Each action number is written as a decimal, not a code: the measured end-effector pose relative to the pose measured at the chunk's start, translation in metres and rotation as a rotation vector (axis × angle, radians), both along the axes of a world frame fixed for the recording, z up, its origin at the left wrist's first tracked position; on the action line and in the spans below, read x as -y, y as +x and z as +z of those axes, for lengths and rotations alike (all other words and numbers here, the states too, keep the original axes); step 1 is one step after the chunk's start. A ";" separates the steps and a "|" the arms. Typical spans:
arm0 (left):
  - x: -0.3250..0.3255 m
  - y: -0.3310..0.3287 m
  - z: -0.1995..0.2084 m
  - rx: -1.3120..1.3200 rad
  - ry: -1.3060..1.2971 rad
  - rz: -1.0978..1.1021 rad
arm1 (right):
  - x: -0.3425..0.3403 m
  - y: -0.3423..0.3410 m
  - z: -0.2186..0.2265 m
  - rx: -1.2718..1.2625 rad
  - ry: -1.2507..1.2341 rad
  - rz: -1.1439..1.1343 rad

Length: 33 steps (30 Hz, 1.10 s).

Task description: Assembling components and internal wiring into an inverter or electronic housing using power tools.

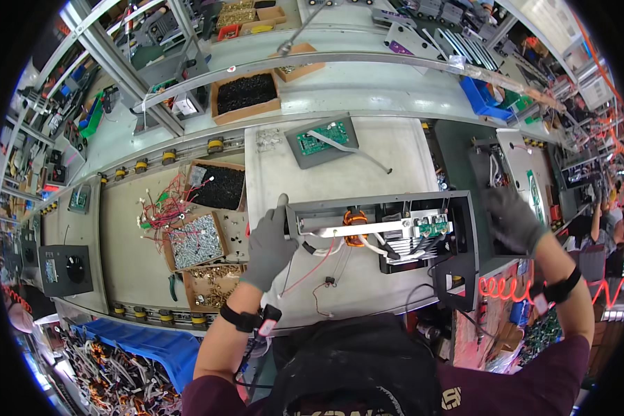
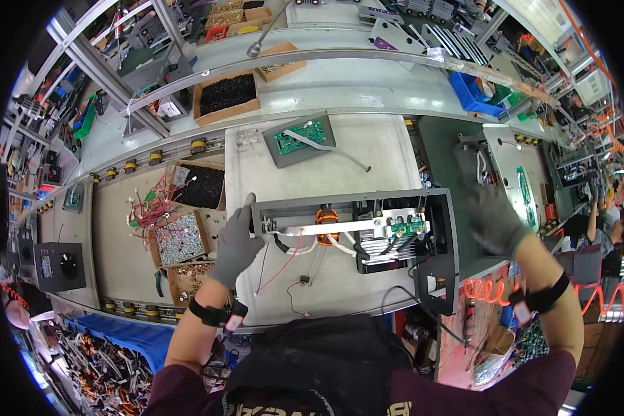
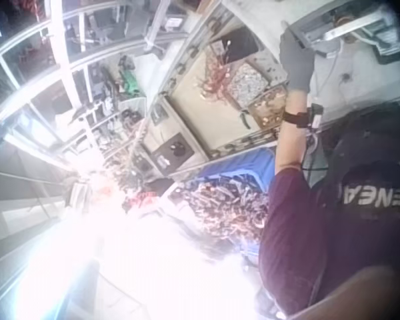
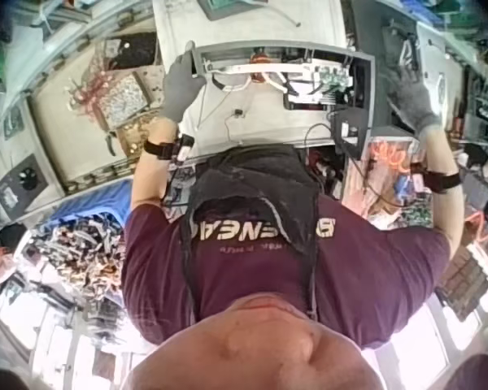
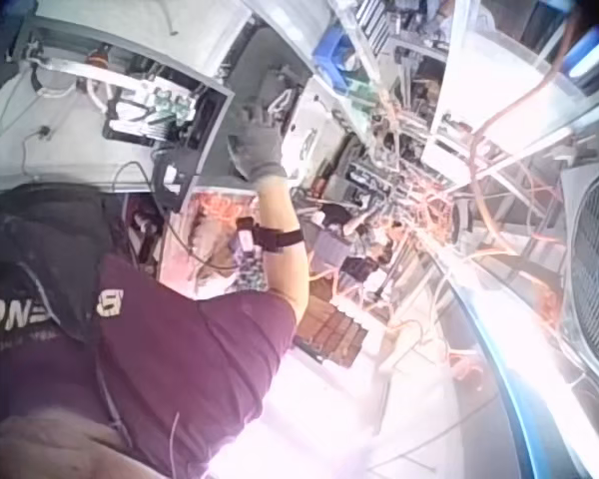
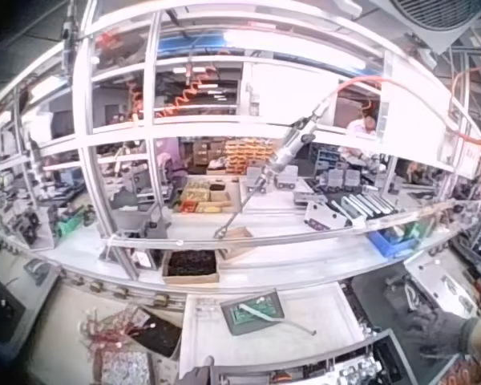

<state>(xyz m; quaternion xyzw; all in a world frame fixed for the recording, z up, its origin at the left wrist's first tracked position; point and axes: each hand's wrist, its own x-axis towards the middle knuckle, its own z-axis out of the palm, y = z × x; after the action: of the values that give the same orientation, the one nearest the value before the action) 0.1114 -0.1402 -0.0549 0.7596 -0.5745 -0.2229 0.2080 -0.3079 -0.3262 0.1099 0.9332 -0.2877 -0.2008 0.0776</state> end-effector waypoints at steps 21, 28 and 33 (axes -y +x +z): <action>0.130 0.020 0.019 -0.094 0.024 -0.230 | -0.141 -0.025 -0.012 0.262 0.330 0.278; 0.187 -0.043 -0.001 0.091 0.208 -0.503 | -0.200 -0.062 -0.048 0.635 0.833 -0.366; 0.159 -0.029 0.032 0.588 0.264 -0.393 | -0.196 -0.071 -0.094 1.015 0.921 -0.427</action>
<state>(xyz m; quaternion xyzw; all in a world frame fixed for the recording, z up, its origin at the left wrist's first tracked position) 0.0824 -0.2995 -0.0230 0.6866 -0.7108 -0.1031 -0.1124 -0.3789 -0.1297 0.0161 0.7729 -0.3505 0.1460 -0.5084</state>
